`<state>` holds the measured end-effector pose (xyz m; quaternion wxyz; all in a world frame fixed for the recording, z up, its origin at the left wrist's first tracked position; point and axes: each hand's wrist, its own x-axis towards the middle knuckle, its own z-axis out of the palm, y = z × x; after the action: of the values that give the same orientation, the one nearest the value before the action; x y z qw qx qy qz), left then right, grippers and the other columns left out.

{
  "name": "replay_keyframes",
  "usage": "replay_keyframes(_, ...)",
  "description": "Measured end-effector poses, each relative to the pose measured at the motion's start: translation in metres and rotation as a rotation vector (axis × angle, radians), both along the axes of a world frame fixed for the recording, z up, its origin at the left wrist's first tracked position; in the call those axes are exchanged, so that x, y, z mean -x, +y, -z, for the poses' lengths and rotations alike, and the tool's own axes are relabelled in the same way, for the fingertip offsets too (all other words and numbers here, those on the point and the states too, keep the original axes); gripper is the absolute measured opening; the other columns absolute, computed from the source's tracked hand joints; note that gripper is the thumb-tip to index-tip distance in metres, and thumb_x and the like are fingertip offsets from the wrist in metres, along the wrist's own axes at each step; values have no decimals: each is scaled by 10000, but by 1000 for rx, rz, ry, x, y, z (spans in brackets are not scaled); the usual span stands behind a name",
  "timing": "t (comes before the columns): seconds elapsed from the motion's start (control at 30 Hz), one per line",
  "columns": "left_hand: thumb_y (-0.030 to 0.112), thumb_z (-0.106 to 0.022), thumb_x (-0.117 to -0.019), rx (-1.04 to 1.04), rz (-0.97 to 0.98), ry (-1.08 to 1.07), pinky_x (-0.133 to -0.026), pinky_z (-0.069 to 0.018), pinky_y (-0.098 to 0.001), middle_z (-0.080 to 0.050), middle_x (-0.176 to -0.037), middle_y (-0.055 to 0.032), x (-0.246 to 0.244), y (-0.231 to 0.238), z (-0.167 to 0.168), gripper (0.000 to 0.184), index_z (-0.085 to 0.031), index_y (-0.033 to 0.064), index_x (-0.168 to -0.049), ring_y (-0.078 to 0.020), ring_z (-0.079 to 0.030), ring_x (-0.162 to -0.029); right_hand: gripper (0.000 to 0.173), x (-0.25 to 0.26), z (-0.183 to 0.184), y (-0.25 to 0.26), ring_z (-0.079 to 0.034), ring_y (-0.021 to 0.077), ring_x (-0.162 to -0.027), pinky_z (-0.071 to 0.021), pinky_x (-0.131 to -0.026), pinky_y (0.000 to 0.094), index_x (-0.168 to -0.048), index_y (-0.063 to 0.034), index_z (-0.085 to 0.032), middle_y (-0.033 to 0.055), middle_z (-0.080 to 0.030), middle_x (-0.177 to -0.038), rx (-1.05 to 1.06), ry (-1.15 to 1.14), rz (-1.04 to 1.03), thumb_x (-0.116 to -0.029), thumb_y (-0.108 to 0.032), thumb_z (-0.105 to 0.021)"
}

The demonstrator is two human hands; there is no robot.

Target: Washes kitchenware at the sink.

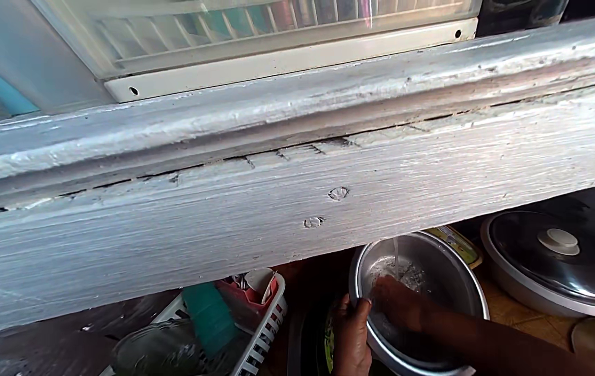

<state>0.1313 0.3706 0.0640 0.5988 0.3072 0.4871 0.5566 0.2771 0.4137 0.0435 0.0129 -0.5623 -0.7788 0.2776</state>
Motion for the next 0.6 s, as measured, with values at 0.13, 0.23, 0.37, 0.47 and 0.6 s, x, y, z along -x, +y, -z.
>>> replay_keyframes(0.13, -141, -590, -889, -8, -4, 3, -697, -622, -328, -700, -854, -142, 2, -4, -4, 145, -634, -68, -1006, -183, -710, -744, 372, -20, -10, 28, -414, 441, -1432, -331, -1179, 576, -1367, 14, -586, 262, -519, -1467, 30, -66, 158, -1020, -81, -494)
replay_keyframes(0.23, -141, -589, -894, -1, -14, 0, -696, -617, -319, -693, -852, -138, 1, -2, -8, 136, -632, -67, -1000, -177, -702, -742, 358, 0, -9, 6, -461, 490, -1357, -408, -1083, 649, -1328, 48, -605, 297, -535, -1400, 16, -26, 33, -991, -61, -559)
replay_keyframes(0.37, -145, -588, -885, -9, 2, -2, -688, -623, -325, -699, -842, -140, 0, -4, -8, 141, -634, -66, -992, -182, -709, -731, 369, -11, -15, 21, -434, 490, -1392, -414, -1073, 664, -1349, -5, -609, 272, -518, -1449, 15, -64, 118, -992, -79, -547)
replay_keyframes(0.47, -142, -588, -889, 3, -1, -15, -682, -622, -326, -695, -835, -139, 0, -4, -9, 131, -631, -62, -984, -182, -705, -725, 339, -3, -15, 15, -473, 487, -1351, -434, -1045, 664, -1303, 34, -617, 287, -540, -1401, 13, -49, 88, -987, -73, -556)
replay_keyframes(0.6, -144, -591, -875, -18, 9, -13, -689, -616, -317, -693, -834, -132, 1, -5, -4, 136, -638, -61, -972, -172, -699, -732, 356, 7, -8, 10, -474, 491, -1333, -428, -1037, 669, -1325, 28, -612, 289, -546, -1382, 15, -28, 32, -986, -65, -556)
